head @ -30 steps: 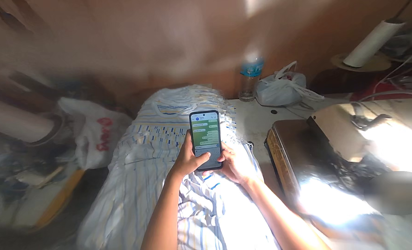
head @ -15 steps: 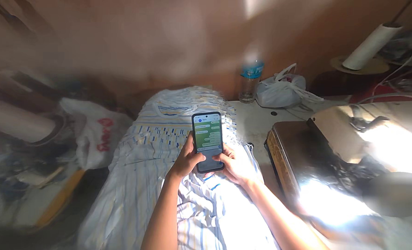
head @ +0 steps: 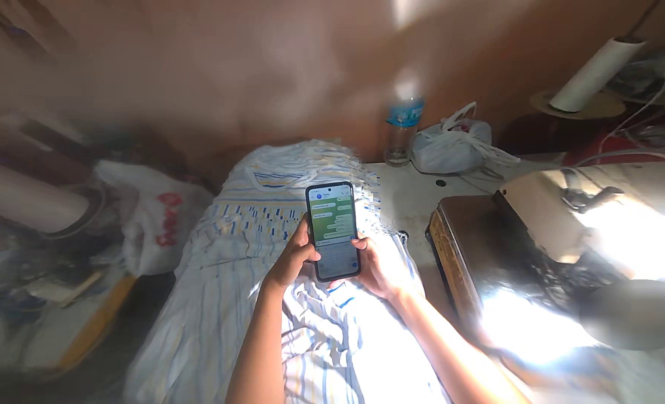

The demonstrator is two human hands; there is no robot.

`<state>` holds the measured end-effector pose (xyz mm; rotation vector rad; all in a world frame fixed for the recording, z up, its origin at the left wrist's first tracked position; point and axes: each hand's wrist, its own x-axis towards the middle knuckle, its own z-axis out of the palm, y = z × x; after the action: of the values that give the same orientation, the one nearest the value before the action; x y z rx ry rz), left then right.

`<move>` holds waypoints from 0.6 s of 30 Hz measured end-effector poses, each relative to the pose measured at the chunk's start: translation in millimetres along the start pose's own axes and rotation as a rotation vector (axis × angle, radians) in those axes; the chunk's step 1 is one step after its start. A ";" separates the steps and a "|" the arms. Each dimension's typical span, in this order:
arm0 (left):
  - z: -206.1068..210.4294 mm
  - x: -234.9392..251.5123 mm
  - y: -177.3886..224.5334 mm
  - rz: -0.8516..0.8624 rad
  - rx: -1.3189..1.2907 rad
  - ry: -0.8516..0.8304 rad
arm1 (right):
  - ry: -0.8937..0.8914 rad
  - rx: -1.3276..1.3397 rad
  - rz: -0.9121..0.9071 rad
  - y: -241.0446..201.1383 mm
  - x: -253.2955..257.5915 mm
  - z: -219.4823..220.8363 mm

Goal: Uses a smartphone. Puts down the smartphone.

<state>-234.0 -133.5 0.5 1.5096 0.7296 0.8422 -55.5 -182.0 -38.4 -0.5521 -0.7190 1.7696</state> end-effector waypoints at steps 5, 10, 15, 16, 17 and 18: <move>0.3 0.0 0.8 0.009 -0.007 0.002 | 0.000 0.008 0.002 0.2 0.0 0.0; -0.1 -0.3 1.8 0.005 -0.015 -0.007 | 0.023 -0.006 0.015 -1.7 -0.8 2.0; -0.2 -0.7 2.0 0.005 -0.019 -0.009 | 0.002 0.020 -0.011 -0.3 -1.0 0.6; -0.2 -0.7 1.9 0.004 -0.018 -0.005 | -0.002 0.023 -0.012 -0.2 -1.3 0.5; -0.2 -0.7 2.0 0.001 -0.018 -0.001 | -0.010 0.024 -0.012 -0.3 -1.4 0.1; -0.2 -0.9 2.2 -0.001 -0.016 0.001 | -0.011 0.026 -0.013 -0.3 -1.6 -0.1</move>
<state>-234.7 -134.4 2.6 1.4942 0.7225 0.8459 -54.8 -183.5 -38.2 -0.5196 -0.7050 1.7690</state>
